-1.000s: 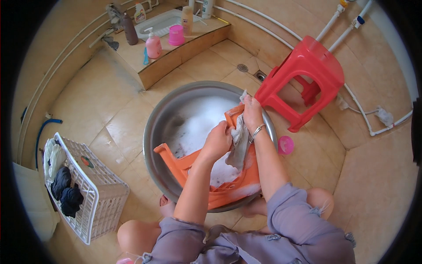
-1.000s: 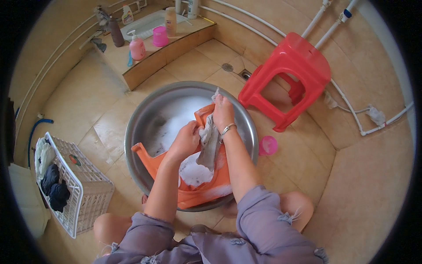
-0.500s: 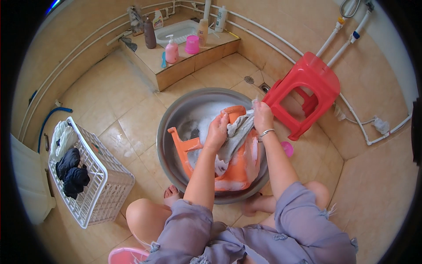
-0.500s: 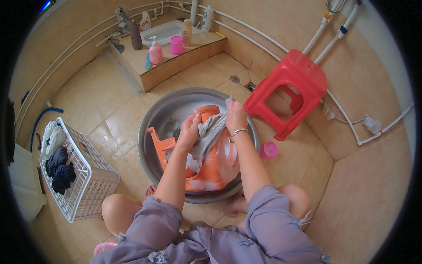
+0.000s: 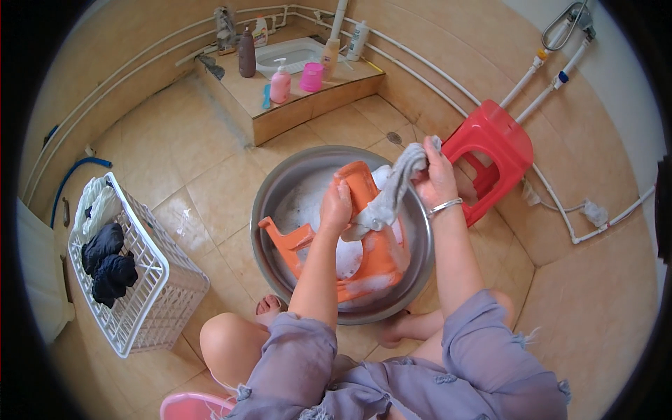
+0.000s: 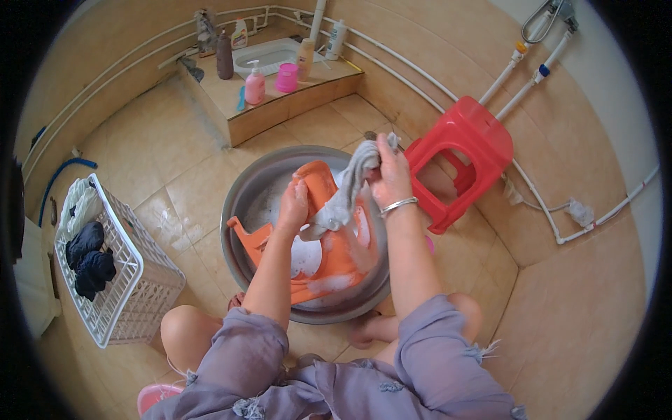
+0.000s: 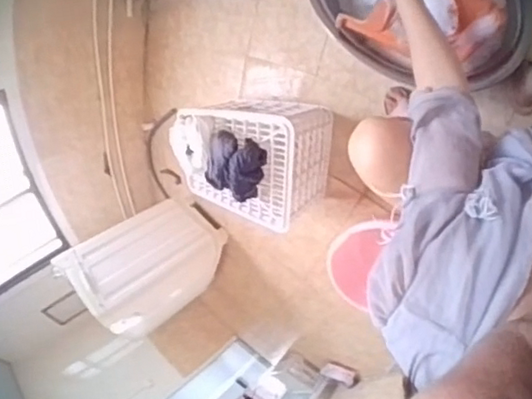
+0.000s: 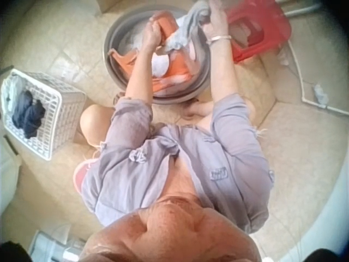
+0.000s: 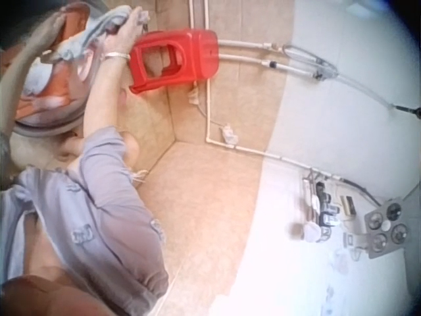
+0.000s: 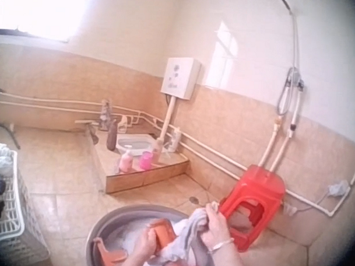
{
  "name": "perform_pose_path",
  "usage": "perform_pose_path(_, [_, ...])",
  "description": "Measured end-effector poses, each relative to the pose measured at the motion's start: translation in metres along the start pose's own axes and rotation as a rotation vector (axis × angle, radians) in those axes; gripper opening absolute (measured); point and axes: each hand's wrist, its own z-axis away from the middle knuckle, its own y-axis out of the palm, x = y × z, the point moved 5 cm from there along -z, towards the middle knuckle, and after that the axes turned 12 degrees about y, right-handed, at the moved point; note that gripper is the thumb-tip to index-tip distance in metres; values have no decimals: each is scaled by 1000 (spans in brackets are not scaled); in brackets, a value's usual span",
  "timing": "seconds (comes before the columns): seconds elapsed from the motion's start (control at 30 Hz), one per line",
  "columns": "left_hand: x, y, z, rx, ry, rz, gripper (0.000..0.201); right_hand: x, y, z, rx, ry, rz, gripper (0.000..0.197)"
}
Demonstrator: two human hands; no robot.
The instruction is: The person washes a metal bowl, a small orange stool, and a white cloth by hand in a basin of soapy water.
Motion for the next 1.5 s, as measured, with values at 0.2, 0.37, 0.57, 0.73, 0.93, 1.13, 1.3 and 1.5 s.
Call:
perform_pose_path(0.2, [-11, -1, 9, 20, 0, -231, 38, -59, 70, 8, 45, -606, 1284, 29])
perform_pose_path(0.37, [-12, 9, 15, -18, 41, -245, 31, -82, 54, -19, -38, -504, 1572, 34])
perform_pose_path(0.57, [-8, 7, 19, -127, 135, -142, 25, -87, 44, -38, 6, -344, 1402, 36])
perform_pose_path(0.73, [-10, 4, 18, -130, 122, -132, 24, -92, 34, -46, 80, -304, 1107, 32])
perform_pose_path(0.93, [-7, 5, 13, -165, 138, 24, 25, -93, 27, -52, 87, -195, 789, 23])
perform_pose_path(1.13, [1, 0, 9, -242, 95, 53, 26, -81, 33, -44, -19, -359, 704, 21])
perform_pose_path(1.3, [24, -2, 13, -283, 21, 204, 22, -98, 71, -25, -82, -610, 1600, 38])
perform_pose_path(1.5, [5, 2, 13, -169, 10, 70, 22, -89, 52, -39, -242, -435, 1327, 35])
